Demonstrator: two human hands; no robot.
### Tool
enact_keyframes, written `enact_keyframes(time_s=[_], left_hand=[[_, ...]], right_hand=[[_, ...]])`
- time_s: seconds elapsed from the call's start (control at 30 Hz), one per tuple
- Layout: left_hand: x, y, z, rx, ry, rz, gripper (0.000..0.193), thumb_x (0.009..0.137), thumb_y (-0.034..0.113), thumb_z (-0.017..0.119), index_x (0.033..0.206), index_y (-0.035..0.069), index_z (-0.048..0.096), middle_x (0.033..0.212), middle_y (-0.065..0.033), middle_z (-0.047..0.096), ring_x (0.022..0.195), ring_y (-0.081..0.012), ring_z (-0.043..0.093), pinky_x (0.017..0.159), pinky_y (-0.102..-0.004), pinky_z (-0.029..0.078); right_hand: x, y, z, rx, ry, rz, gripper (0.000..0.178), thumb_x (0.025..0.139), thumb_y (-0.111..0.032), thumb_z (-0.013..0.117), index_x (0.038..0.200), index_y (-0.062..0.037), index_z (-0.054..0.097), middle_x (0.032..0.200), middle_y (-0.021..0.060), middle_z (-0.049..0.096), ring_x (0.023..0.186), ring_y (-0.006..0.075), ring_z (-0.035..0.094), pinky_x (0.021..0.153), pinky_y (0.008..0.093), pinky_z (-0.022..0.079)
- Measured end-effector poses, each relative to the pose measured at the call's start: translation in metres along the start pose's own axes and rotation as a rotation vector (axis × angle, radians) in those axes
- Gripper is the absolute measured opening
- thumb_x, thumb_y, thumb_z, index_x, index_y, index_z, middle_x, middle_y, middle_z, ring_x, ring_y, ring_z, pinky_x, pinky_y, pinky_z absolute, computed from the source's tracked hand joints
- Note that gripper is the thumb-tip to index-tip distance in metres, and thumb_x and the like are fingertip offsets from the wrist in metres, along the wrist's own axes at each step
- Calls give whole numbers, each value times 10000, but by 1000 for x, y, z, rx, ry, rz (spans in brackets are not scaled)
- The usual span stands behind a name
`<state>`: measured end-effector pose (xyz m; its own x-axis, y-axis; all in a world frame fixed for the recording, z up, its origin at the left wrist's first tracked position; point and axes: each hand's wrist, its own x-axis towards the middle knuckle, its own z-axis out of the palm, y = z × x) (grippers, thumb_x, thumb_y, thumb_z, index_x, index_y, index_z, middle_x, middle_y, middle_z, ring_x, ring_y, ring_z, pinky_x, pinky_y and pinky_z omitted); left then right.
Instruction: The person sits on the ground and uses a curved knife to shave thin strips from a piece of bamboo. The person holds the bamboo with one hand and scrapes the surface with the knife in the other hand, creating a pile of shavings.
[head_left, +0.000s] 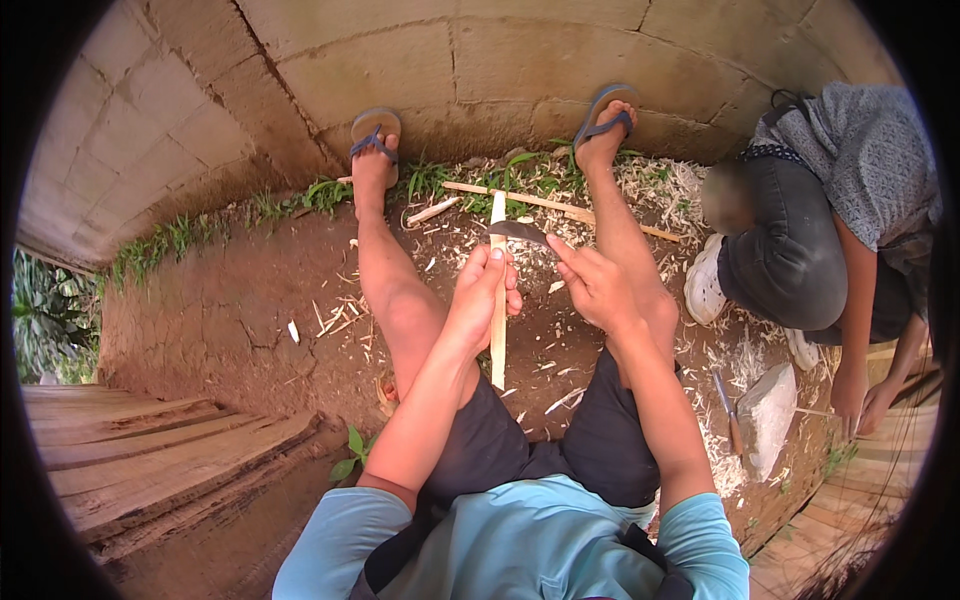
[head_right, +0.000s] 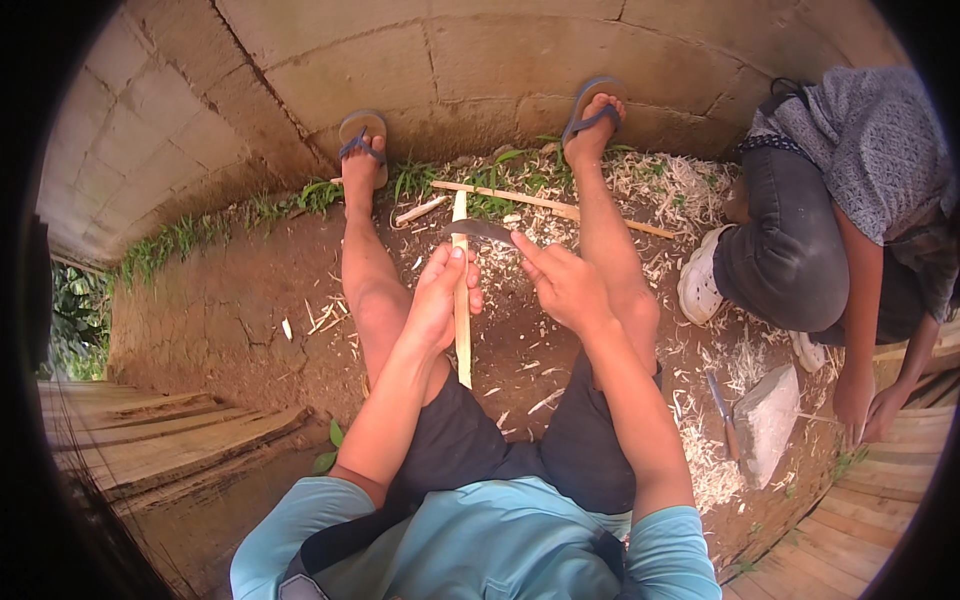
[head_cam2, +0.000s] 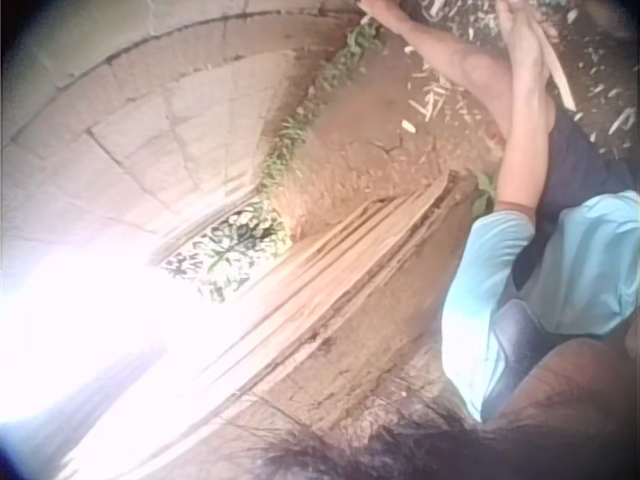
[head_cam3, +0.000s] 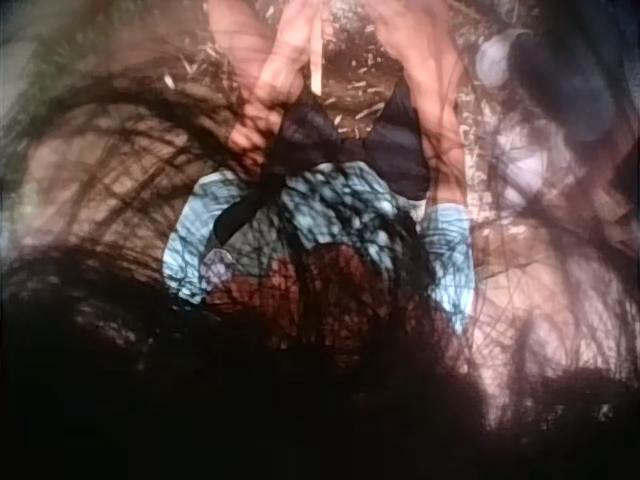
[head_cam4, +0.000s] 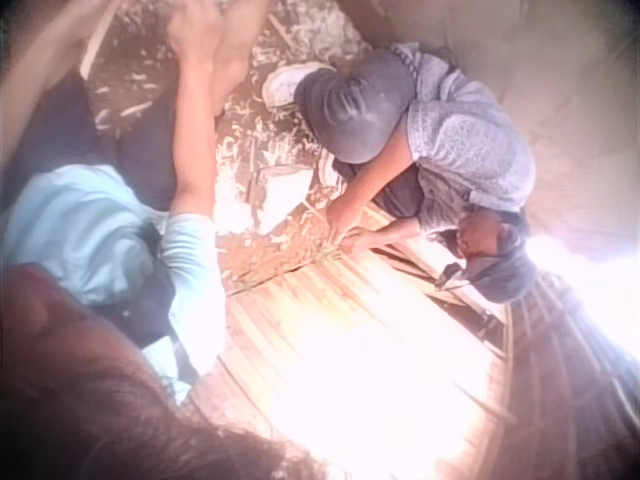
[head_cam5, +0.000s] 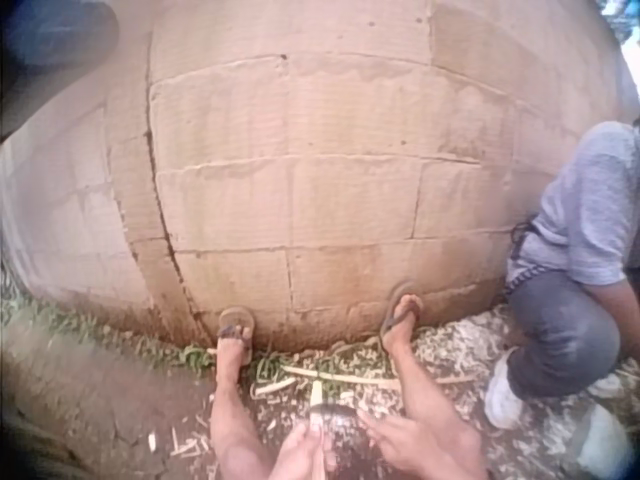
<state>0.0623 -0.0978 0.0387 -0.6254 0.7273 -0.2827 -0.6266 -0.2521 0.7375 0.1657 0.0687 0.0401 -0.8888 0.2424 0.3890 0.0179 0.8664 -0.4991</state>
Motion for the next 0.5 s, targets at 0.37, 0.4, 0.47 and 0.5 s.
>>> enact_keyframes(time_s=[0.37,0.4,0.47,0.5], left_hand=[[-7,6,0,92,6,-46,244,1004,317,369,916,101,441,563,14,415,356,-52,296,324,-198,233],[-7,4,0,128,3,-19,249,1005,319,365,910,100,437,560,14,412,354,-53,292,322,-200,230],[-11,0,2,153,3,-3,257,1006,319,355,900,98,430,556,15,404,353,-55,288,322,-205,229],[-14,-3,5,142,0,-15,259,1008,319,350,897,97,426,555,16,399,354,-58,288,323,-208,232]], right_hand=[[1,1,-6,-73,53,-68,401,838,-134,618,1228,-230,604,674,53,515,562,233,540,517,348,451],[2,0,-7,-96,68,-75,412,828,-130,625,1226,-235,605,671,47,514,558,228,541,511,347,451],[4,8,-8,-208,154,-151,434,804,-132,645,1219,-254,608,658,35,497,547,218,544,498,347,451],[5,13,-9,-268,200,-188,445,792,-134,655,1215,-264,609,652,29,488,541,213,545,492,347,451]])
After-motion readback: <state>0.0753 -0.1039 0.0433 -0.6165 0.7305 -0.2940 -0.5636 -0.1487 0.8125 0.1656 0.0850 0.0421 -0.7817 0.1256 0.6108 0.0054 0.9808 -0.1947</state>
